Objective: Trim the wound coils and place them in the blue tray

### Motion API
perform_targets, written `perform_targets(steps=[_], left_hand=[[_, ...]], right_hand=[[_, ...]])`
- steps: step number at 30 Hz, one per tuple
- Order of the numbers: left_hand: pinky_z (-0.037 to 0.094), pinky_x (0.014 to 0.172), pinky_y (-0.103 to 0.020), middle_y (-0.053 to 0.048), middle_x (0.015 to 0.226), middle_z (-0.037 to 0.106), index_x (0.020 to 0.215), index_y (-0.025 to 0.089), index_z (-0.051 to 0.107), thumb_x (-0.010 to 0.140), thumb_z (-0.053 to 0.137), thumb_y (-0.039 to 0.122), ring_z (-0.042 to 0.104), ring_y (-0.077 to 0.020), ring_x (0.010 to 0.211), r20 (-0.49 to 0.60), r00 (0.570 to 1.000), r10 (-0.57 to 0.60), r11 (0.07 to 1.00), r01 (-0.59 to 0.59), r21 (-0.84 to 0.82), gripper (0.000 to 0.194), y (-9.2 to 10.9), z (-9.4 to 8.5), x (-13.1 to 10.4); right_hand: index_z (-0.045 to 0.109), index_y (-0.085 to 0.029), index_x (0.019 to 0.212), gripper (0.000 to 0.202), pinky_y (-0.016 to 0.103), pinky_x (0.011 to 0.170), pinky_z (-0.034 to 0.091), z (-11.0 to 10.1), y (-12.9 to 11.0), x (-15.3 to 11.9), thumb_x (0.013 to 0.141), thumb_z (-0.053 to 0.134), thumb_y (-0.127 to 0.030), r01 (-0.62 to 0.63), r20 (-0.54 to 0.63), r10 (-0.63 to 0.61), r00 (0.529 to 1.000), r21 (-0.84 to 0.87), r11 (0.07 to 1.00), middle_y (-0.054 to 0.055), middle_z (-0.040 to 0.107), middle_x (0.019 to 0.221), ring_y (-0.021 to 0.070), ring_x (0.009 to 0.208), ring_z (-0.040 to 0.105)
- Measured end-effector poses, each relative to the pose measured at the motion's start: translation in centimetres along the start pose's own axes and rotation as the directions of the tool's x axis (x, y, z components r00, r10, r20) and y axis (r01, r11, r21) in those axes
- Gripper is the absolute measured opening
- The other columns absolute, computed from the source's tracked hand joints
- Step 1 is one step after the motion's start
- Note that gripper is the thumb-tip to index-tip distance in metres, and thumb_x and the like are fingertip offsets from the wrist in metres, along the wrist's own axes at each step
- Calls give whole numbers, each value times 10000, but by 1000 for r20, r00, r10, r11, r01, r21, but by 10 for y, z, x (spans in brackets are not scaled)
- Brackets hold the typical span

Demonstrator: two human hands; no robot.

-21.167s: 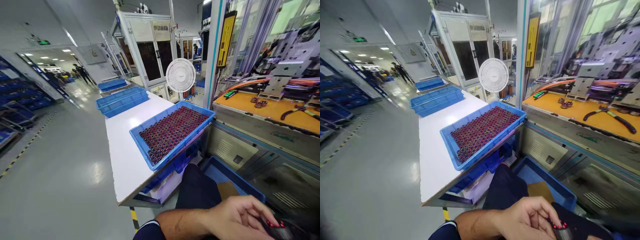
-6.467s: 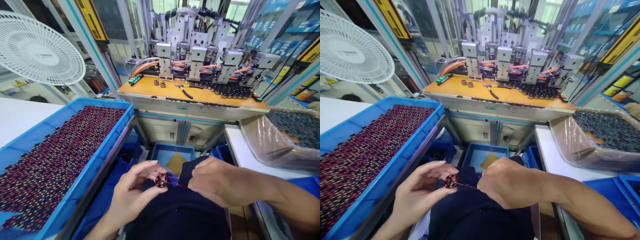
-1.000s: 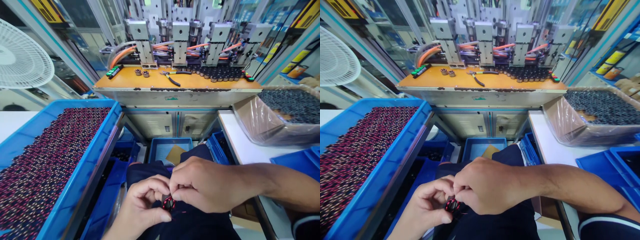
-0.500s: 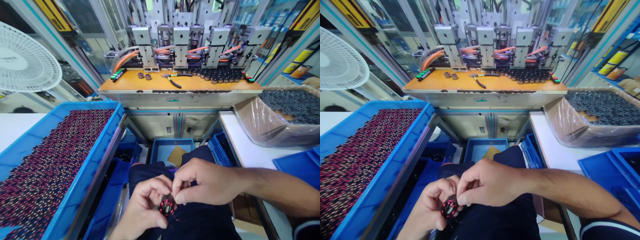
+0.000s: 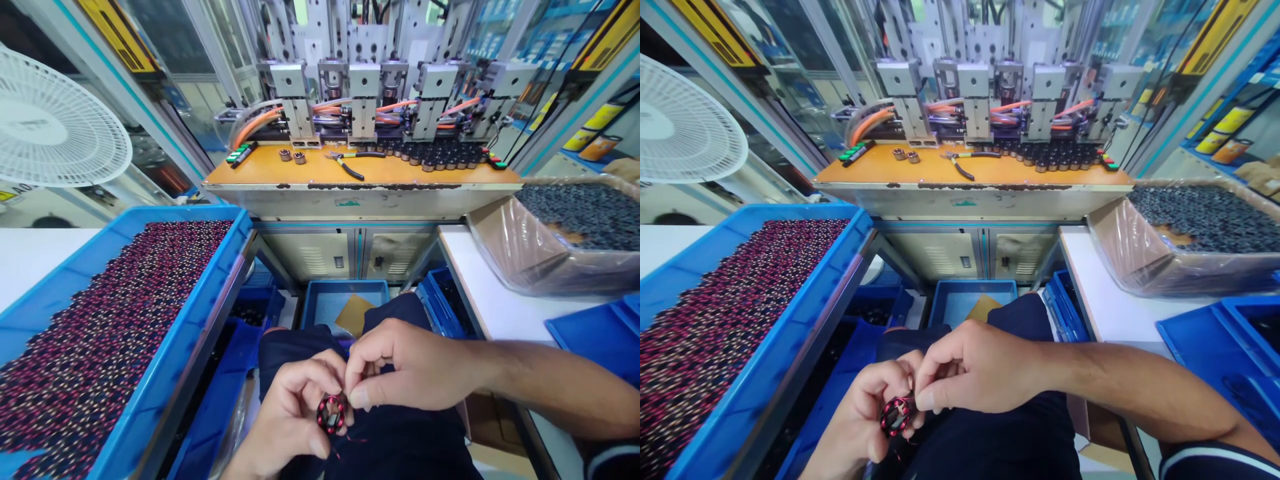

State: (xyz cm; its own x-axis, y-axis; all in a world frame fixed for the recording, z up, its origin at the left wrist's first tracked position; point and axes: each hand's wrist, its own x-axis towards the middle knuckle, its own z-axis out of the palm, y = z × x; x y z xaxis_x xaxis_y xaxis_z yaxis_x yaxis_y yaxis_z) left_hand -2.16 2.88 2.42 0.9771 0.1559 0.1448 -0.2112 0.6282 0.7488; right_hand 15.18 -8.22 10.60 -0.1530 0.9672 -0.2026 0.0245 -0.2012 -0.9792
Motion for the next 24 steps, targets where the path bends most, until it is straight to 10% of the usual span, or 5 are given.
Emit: perform_targets(steps=[20,24], left_hand=[[476,618,-169,-4,856,576,909,259,772,633,892,335,566,-64,681,-89,993,83,977,-64,202,310,8,8,0],[473,586,-161,6,876,557,900,241,743,619,897,347,597,-57,651,-92,996,18,993,-8,116,337,2,5,-2]], right_hand=[[708,-107,766,114,200,633,447,14,3,-7,839,641,-164,51,-45,-61,997,-207,977,-7,622,674,79,622,558],[709,-94,935,135,223,661,491,3,2,-17,848,715,-198,236,8,-279,960,-553,799,29,660,801,111,708,608]])
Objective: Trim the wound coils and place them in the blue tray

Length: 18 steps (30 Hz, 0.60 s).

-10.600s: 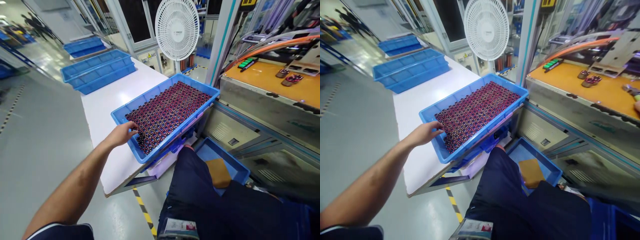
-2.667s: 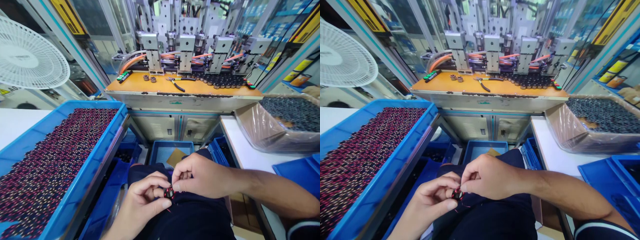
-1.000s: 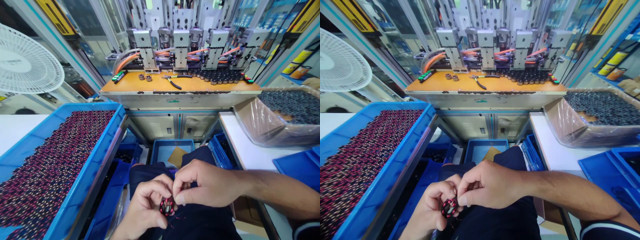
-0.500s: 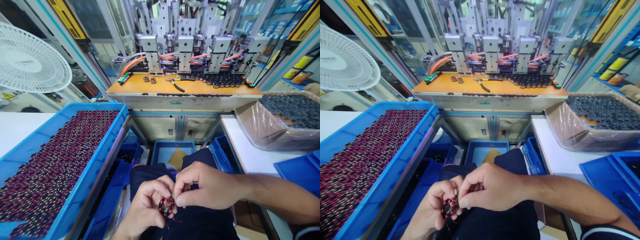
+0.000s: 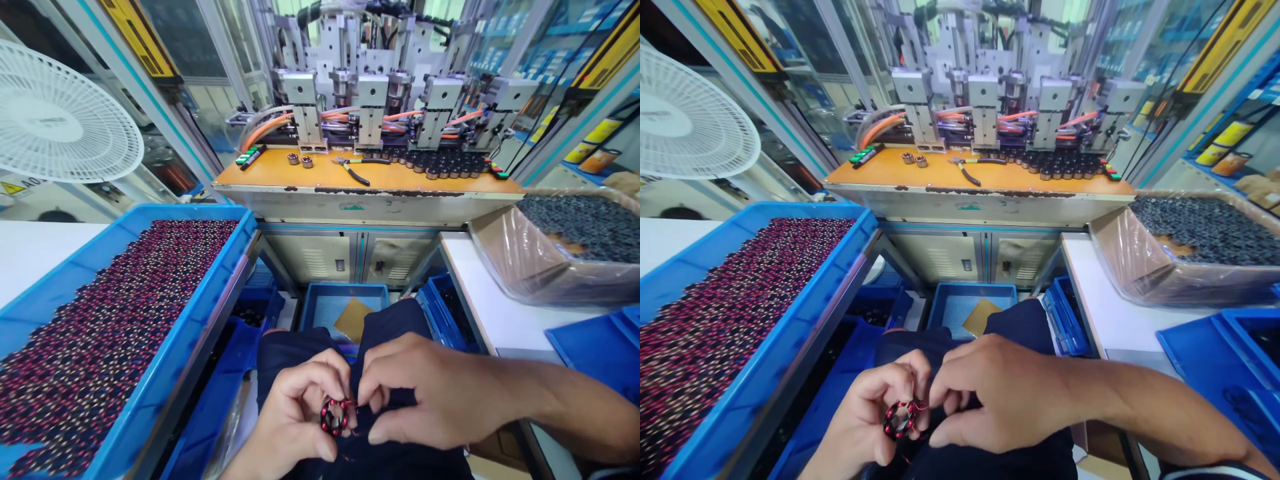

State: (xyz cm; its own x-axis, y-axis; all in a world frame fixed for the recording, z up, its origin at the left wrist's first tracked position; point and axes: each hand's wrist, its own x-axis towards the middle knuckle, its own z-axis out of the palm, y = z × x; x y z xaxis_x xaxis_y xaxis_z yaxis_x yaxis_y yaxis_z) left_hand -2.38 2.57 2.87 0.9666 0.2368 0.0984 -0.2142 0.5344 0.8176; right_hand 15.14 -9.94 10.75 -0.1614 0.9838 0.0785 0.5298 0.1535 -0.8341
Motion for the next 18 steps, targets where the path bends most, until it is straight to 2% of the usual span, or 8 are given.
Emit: perform_targets(steps=[1,3,5,6,9,13,18], left_hand=[[475,577,-161,13,872,550,906,244,736,616,896,357,605,-58,645,14,1000,-12,999,13,-42,350,-2,-1,0],[465,572,-147,23,845,546,904,238,725,607,896,383,603,-54,644,41,999,-14,993,19,-116,373,-5,-1,1],[445,581,-127,24,834,558,888,218,718,601,898,391,579,-38,647,46,999,-28,985,36,-171,380,-7,-1,2],[436,586,-120,26,831,562,876,209,715,604,900,379,568,-32,648,41,998,-43,979,51,-199,370,-8,0,2],[425,583,-117,32,816,556,853,197,704,600,908,345,549,-27,635,24,995,-92,956,95,-279,358,-11,1,1],[420,552,-129,21,803,563,816,168,685,547,934,335,549,-40,606,-3,992,-123,944,116,-310,403,-13,1,0],[409,537,-116,21,823,570,862,196,717,573,927,303,555,-35,603,-7,993,-121,941,112,-319,374,-15,0,1]], right_hand=[[694,-86,989,167,254,702,508,-4,1,-2,868,702,-200,93,-52,-104,993,-178,980,55,671,856,137,769,624],[661,-67,1044,167,313,761,522,-9,1,-3,932,617,-184,264,-100,-349,932,-476,839,98,681,934,180,857,628],[649,-56,1044,186,327,753,528,-11,1,0,981,500,-149,391,-51,-515,855,-588,708,113,688,946,193,870,624],[653,-57,1026,218,322,735,530,-11,1,2,995,452,-138,435,-23,-555,832,-595,676,110,693,934,192,860,625],[673,-65,970,289,304,697,531,-6,2,9,1002,392,-125,483,8,-589,808,-581,655,100,702,895,184,832,630],[687,-80,897,286,294,677,531,-1,6,14,992,422,-133,509,-11,-610,792,-539,671,85,697,840,168,784,630],[691,-70,868,249,294,630,514,2,13,16,976,477,-135,548,-33,-660,751,-528,649,85,688,805,167,736,625]])
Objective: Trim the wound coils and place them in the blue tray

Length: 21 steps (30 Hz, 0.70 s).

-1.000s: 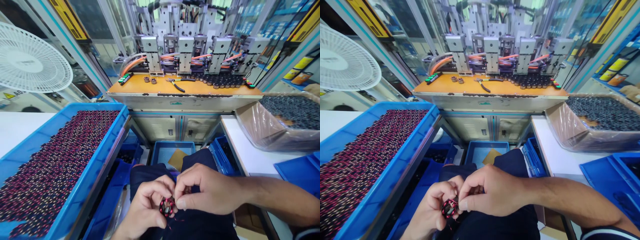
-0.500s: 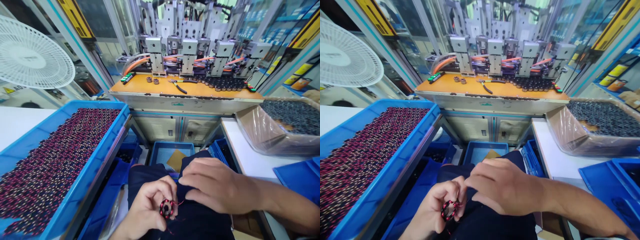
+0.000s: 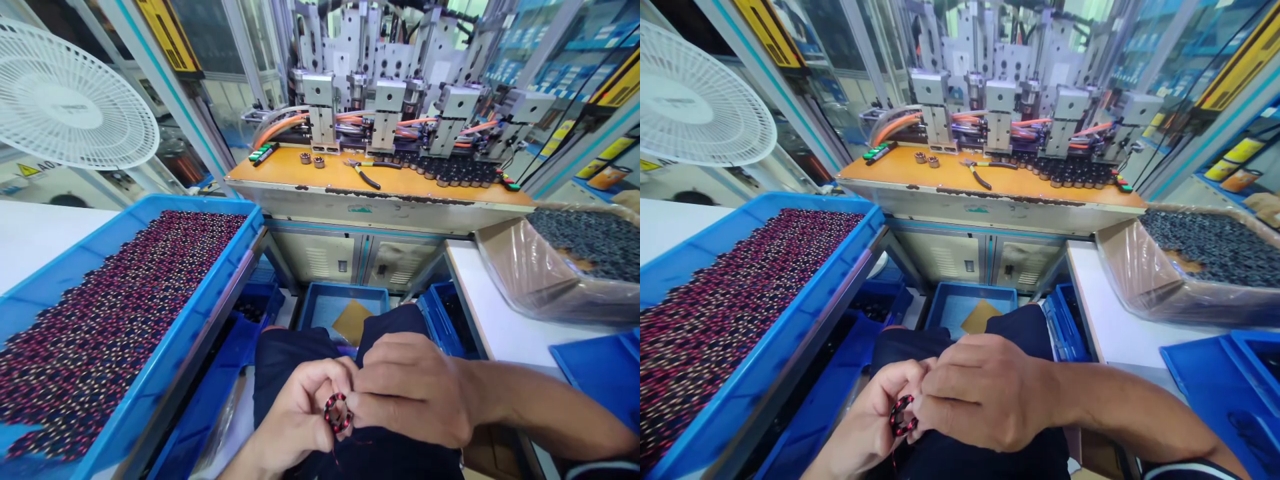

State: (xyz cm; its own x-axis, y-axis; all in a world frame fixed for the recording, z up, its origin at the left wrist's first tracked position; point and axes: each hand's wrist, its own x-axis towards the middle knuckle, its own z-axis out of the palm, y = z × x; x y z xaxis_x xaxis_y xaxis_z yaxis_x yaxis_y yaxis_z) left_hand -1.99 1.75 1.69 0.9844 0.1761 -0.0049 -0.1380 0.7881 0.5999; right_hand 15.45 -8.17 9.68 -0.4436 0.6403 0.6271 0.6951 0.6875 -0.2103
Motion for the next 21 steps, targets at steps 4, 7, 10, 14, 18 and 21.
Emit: perform_targets(steps=[4,7,10,14,18,21], left_hand=[[400,524,-109,25,842,559,897,220,726,583,924,297,558,-25,591,20,1000,11,1000,-11,19,380,0,-2,2],[393,513,-110,27,850,560,894,237,732,583,923,311,542,-18,576,19,1000,22,996,-24,81,373,3,-2,5],[416,540,-136,7,856,572,892,246,759,596,914,341,530,-41,614,7,996,93,980,-93,175,347,9,2,8],[468,627,-194,-36,861,604,879,243,793,620,902,326,556,-102,720,10,975,222,911,-211,355,293,17,8,13],[503,690,-223,-48,916,643,962,276,787,644,891,291,605,-132,791,-13,955,298,858,-261,443,335,20,12,12],[505,702,-202,-26,900,666,1078,273,731,596,918,329,623,-125,787,-92,973,214,877,-149,457,520,21,10,7]], right_hand=[[684,-89,840,240,281,603,498,8,1,-5,982,503,-157,-12,-89,10,996,-17,1000,72,686,778,146,699,625],[672,-82,875,174,265,597,500,17,-1,-9,969,548,-158,-65,-208,65,976,8,998,65,696,774,130,683,631],[658,-87,891,136,251,613,510,28,-6,-13,964,563,-151,-127,-304,139,943,60,990,68,705,785,122,684,636],[643,-134,888,165,227,646,508,38,-16,-15,990,531,-199,-302,-365,317,876,100,948,35,683,770,105,700,634],[601,-164,873,174,214,664,489,44,-20,-16,1002,494,-211,-407,-403,408,819,95,909,11,656,761,95,707,629],[574,-170,883,163,217,636,467,45,-17,-18,1004,470,-204,-387,-413,382,827,78,919,13,640,749,101,704,621]])
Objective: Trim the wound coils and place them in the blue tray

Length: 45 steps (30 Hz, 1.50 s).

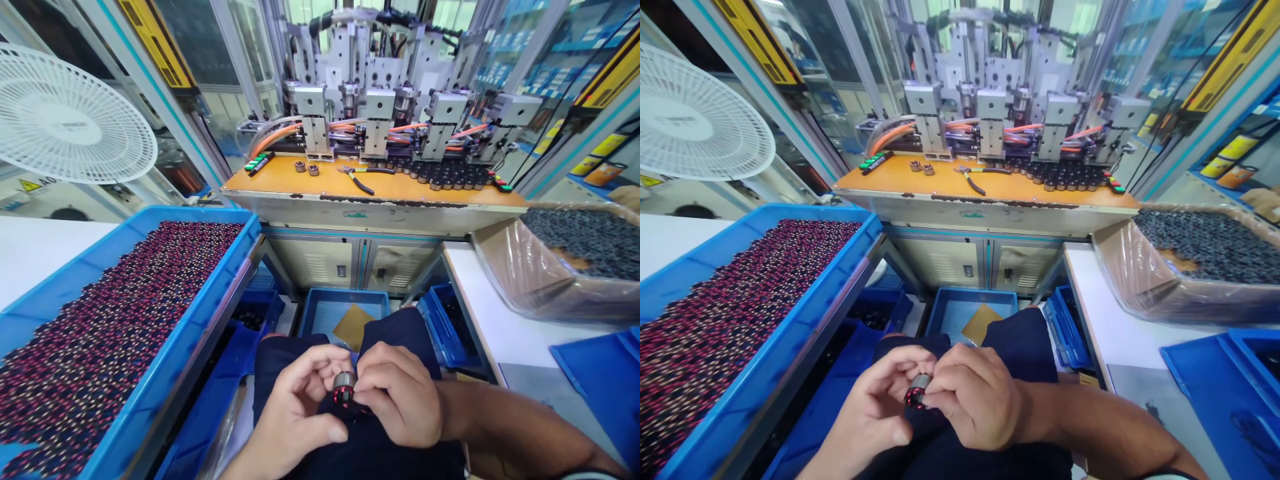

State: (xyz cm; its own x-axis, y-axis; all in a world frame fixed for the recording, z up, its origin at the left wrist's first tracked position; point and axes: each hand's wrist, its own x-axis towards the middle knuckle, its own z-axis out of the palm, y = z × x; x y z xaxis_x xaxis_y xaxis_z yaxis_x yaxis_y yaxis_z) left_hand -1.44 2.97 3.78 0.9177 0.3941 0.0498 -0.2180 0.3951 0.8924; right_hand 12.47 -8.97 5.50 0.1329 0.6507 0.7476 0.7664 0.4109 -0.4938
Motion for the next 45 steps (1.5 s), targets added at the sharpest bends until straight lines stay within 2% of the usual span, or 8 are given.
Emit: perform_targets(steps=[5,17,22,29,32,36,40,45], left_hand=[[480,636,-188,-10,724,674,978,175,663,800,768,400,605,-91,637,116,984,-135,991,131,34,306,3,-6,-6],[591,693,-209,-20,958,718,1098,277,692,897,644,134,714,-116,777,38,997,68,996,-70,55,251,2,2,-5],[601,768,-234,-57,1155,657,935,216,726,805,735,82,703,-124,860,44,984,174,984,-176,38,186,2,4,-7],[498,1044,-345,-5,1078,747,948,234,661,769,813,253,637,-210,1206,46,982,181,933,-157,-324,235,-5,8,-3],[543,911,-274,-82,1052,735,1042,169,665,859,674,498,686,-192,1066,92,995,-25,928,57,-368,376,-5,8,5],[523,569,-202,-60,668,688,896,97,653,888,574,589,687,-139,601,299,912,-282,897,361,-256,499,-8,6,13],[489,552,-167,-7,639,684,937,144,592,853,705,443,643,-91,543,224,949,-222,957,256,-136,330,-7,4,10],[529,602,-161,30,710,688,999,182,598,881,699,252,657,-69,622,44,996,-79,995,81,-56,171,-3,9,5]], right_hand=[[570,-168,889,166,218,640,454,-3,6,1,1011,466,-211,16,16,-16,1000,-34,999,8,630,754,94,701,616],[603,-154,857,125,218,676,485,-4,1,0,954,525,-138,-50,-57,42,997,-152,987,16,640,755,99,709,615],[597,-157,877,97,217,652,504,-7,1,1,932,537,-105,-88,-55,81,995,-132,987,25,636,768,104,710,618],[587,-131,865,131,229,642,537,-11,2,2,967,505,-117,83,-24,-84,996,-30,996,40,611,743,113,686,608],[581,-126,859,149,264,594,515,-6,3,-2,981,495,-138,176,-38,-180,983,-86,981,48,610,739,123,654,585],[589,-126,872,99,281,545,476,-2,7,-5,955,537,-138,242,-85,-259,962,-174,955,36,584,711,135,634,561],[585,-118,837,116,283,516,425,-8,11,0,943,538,-107,281,-13,-291,957,-222,934,45,580,701,142,643,560],[584,-139,853,154,249,602,483,-11,7,6,973,491,-116,103,-13,-110,994,-245,964,33,609,730,114,673,572]])
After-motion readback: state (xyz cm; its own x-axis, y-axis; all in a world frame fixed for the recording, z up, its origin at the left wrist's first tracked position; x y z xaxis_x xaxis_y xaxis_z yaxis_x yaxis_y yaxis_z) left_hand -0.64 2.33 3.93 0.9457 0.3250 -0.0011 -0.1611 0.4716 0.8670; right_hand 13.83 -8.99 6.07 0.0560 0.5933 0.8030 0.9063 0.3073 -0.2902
